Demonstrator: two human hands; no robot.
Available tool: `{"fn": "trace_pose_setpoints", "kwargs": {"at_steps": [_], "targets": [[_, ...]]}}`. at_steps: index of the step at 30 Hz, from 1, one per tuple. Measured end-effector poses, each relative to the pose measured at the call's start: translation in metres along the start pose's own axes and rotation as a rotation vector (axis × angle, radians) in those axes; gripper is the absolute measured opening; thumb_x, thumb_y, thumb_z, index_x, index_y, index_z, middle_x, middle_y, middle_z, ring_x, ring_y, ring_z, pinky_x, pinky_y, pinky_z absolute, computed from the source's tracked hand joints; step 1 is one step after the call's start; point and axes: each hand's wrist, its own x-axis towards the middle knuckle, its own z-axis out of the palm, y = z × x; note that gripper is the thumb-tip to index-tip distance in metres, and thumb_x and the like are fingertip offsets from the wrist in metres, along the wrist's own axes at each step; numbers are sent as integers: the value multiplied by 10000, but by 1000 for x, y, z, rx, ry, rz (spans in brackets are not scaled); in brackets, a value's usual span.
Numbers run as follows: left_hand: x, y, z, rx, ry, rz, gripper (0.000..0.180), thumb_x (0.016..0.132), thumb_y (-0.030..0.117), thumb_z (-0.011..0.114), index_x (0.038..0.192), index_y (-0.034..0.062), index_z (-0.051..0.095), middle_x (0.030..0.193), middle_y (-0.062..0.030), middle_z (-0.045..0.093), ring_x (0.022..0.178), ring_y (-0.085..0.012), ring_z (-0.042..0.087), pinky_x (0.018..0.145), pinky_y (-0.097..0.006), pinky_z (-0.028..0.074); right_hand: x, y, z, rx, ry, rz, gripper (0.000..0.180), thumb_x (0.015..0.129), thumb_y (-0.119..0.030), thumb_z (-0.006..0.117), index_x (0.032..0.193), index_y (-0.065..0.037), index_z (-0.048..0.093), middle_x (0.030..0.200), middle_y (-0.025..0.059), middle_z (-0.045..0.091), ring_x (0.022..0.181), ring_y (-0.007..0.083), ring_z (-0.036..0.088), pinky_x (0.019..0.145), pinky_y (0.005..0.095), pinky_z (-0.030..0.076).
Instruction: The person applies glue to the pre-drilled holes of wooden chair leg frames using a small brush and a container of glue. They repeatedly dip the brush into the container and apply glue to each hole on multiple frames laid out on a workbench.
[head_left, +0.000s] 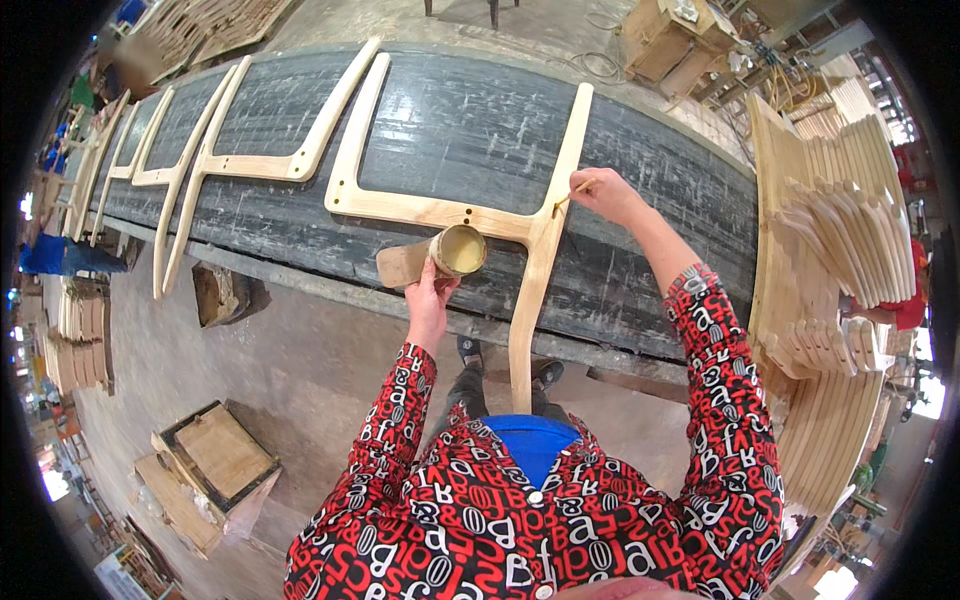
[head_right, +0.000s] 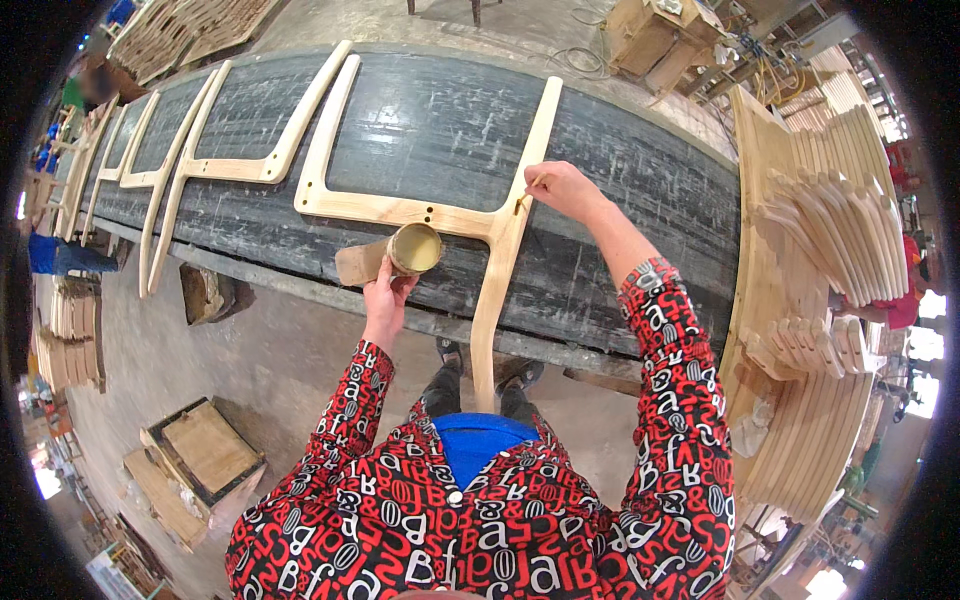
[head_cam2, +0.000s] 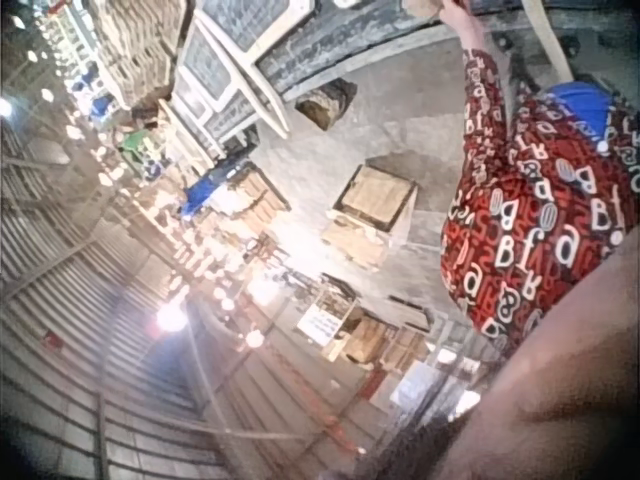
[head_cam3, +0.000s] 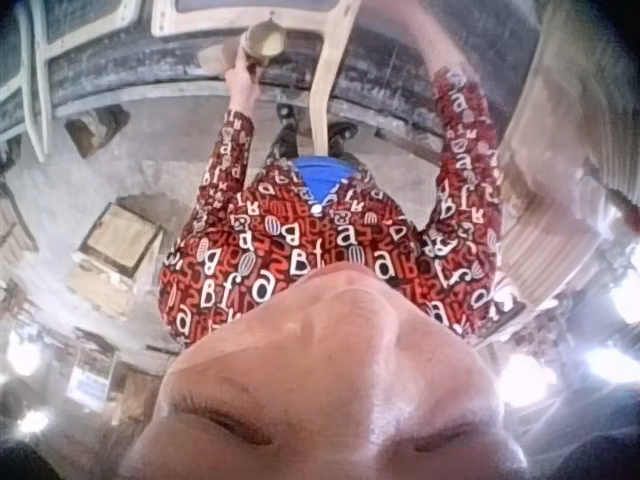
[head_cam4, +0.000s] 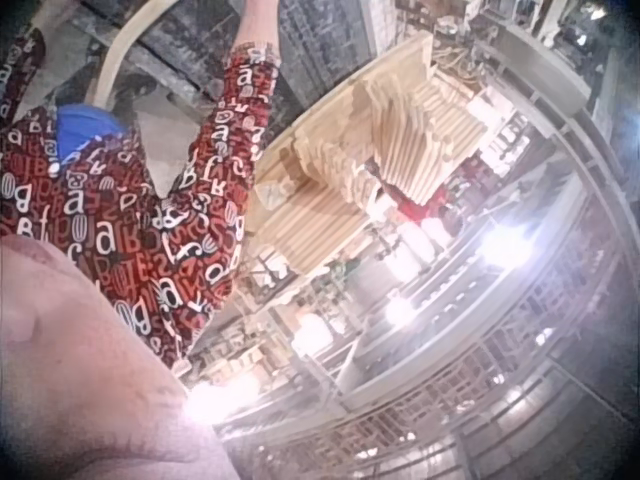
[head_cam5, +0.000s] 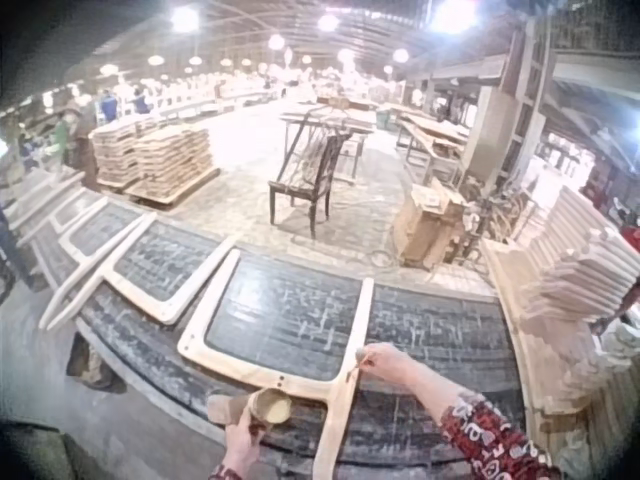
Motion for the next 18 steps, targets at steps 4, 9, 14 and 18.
{"fn": "trace_pose_setpoints", "kwargs": {"at_steps": [4, 9, 14, 18], "targets": [[-4, 9, -16, 2, 19, 33, 299, 942, 251, 499, 1141, 28, 506, 1044, -75, 585, 878, -158, 606, 742, -321, 545, 0, -6, -13, -82, -274, -112, 65, 744, -42, 615, 779, -48, 562, 825, 118, 583, 798, 306, 584, 669, 385, 461], [-23, 12, -20, 13, 32, 93, 311, 941, 243, 498, 1161, 23, 501, 1085, -70, 573, 909, -178, 598, 782, -329, 540, -31, -12, -31, -370, -364, -224, 92, 767, -58, 619, 850, -68, 582, 873, 98, 601, 860, 292, 598, 716, 397, 484], [-45, -18, 6, 89, 92, 72, 377, 935, 271, 508, 1194, -3, 490, 1114, -89, 568, 946, -206, 586, 806, -335, 520, -95, -12, -68, 2, 235, -28, 126, 862, -172, 586, 862, -46, 587, 830, 106, 603, 749, 262, 597, 665, 338, 487], [-55, -40, 10, -42, 36, 195, 428, 945, 344, 459, 1242, 35, 473, 1201, -101, 537, 1028, -221, 565, 819, -347, 502, -147, -16, -159, -117, 637, -53, 198, 881, -199, 560, 840, -5, 556, 860, 137, 553, 827, 295, 546, 745, 374, 447]]}}
